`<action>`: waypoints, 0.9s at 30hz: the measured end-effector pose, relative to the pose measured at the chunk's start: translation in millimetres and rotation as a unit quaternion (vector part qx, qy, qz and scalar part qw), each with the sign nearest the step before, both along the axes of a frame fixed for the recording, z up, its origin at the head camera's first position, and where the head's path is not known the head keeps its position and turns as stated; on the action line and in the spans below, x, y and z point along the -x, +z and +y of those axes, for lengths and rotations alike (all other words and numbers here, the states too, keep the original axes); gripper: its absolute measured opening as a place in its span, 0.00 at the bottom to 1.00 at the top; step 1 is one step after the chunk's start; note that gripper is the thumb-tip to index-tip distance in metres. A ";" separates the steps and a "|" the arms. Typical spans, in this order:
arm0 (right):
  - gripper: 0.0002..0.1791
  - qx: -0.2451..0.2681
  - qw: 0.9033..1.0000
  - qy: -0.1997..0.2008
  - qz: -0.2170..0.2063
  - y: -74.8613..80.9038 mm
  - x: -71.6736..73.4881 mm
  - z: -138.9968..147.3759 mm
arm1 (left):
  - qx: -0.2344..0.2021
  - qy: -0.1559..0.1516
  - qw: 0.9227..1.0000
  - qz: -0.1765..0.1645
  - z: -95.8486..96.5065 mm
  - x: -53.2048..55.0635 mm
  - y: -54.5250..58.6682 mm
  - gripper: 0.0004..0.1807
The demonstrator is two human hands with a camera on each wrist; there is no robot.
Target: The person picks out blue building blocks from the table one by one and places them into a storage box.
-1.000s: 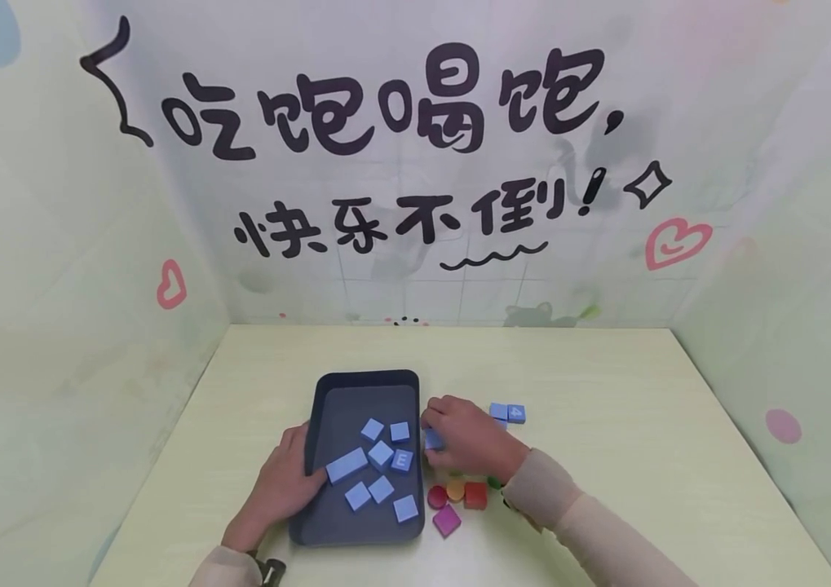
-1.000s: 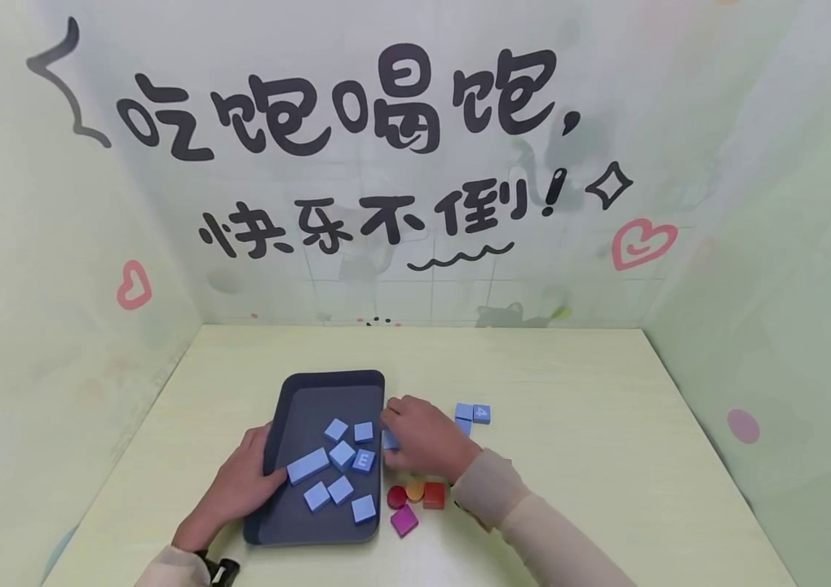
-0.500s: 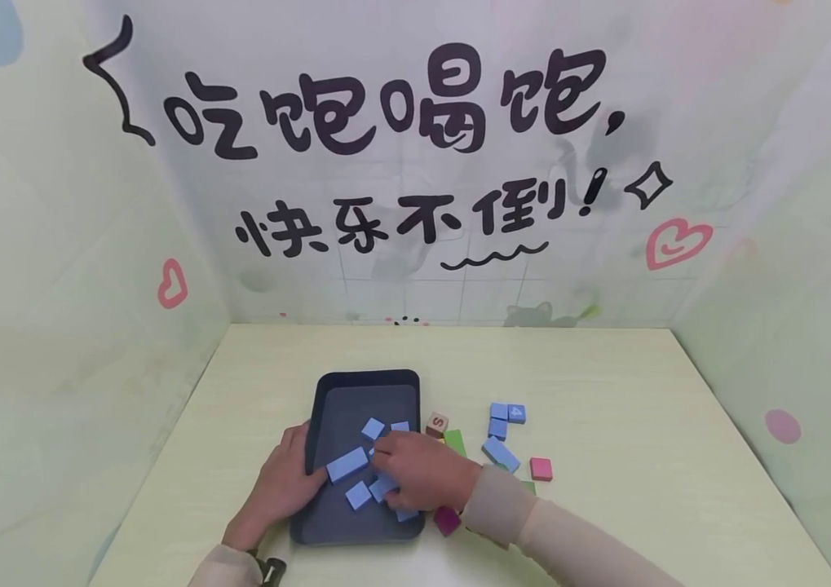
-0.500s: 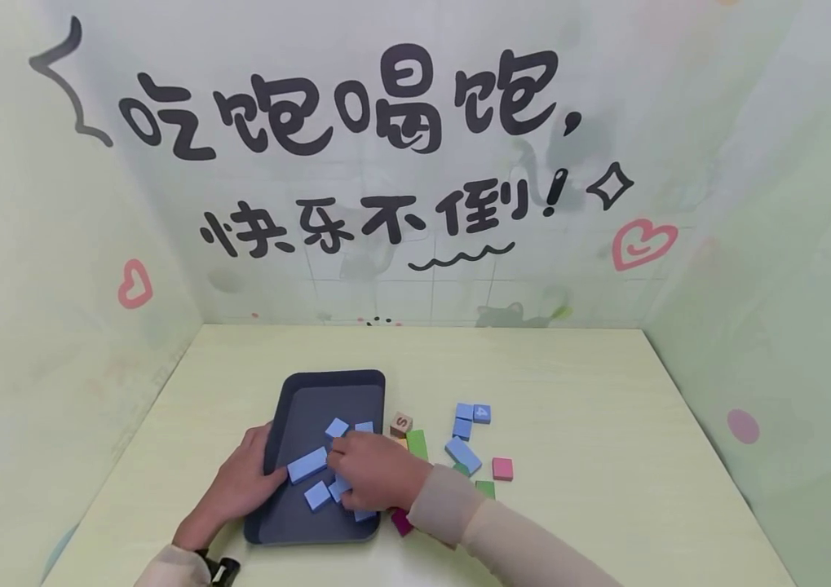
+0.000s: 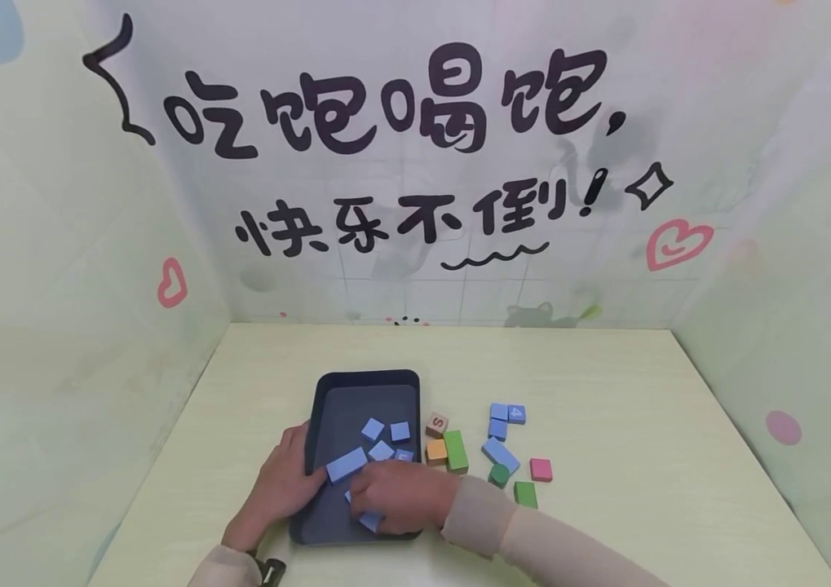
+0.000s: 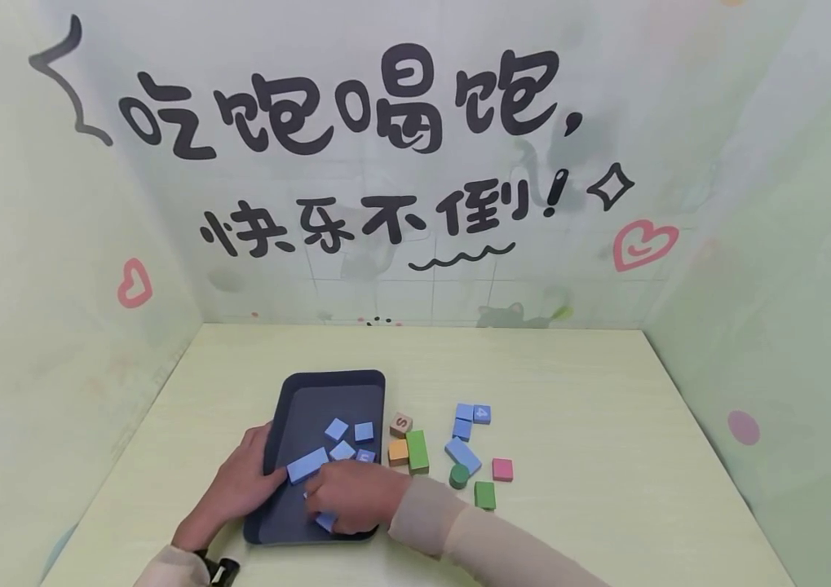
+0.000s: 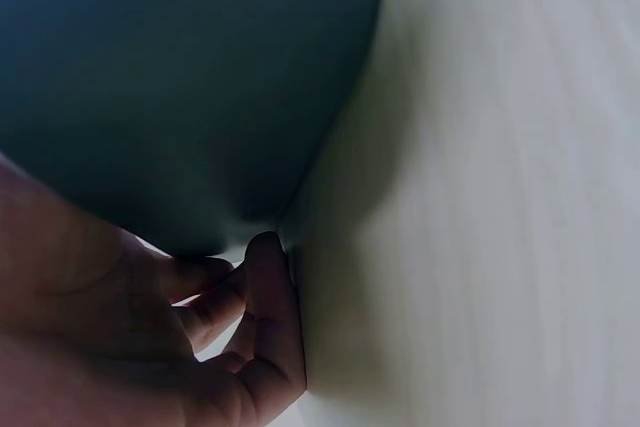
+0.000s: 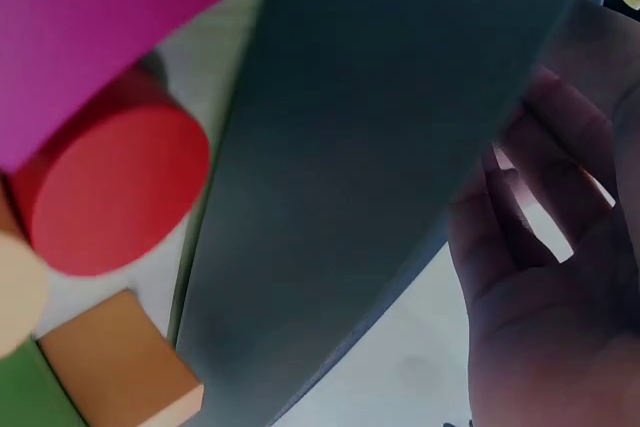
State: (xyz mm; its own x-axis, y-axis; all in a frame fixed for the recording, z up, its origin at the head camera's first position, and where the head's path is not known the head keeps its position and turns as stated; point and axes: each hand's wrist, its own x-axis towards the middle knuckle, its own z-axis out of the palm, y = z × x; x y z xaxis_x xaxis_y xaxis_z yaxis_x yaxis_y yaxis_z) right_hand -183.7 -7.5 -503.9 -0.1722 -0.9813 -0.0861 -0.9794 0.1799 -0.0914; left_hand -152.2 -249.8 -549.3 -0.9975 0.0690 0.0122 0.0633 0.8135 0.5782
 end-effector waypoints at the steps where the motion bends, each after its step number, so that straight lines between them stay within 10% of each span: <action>1: 0.19 -0.002 1.000 0.004 0.002 -0.9 -0.5 -0.6 | 0.001 0.000 1.000 -0.001 0.3 0.0 0.1 0.46; 16: 0.23 -0.016 1.000 -0.023 -0.008 -4.0 -0.4 6.2 | -0.001 0.004 1.000 0.000 3.4 0.0 4.7 0.45; 27: 0.19 0.079 0.993 -0.091 0.005 9.0 22.0 45.4 | -0.004 0.001 0.999 0.038 2.7 -0.8 -1.2 0.44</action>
State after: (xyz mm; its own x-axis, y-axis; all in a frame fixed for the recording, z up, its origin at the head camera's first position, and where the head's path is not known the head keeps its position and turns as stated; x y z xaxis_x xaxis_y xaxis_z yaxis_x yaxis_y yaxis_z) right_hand -205.7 37.9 -494.9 -0.3486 -0.9348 0.0681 -0.9327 0.3388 -0.1237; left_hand -151.4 -247.1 -550.6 -0.9940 0.0661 0.0875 0.1047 0.8096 0.5776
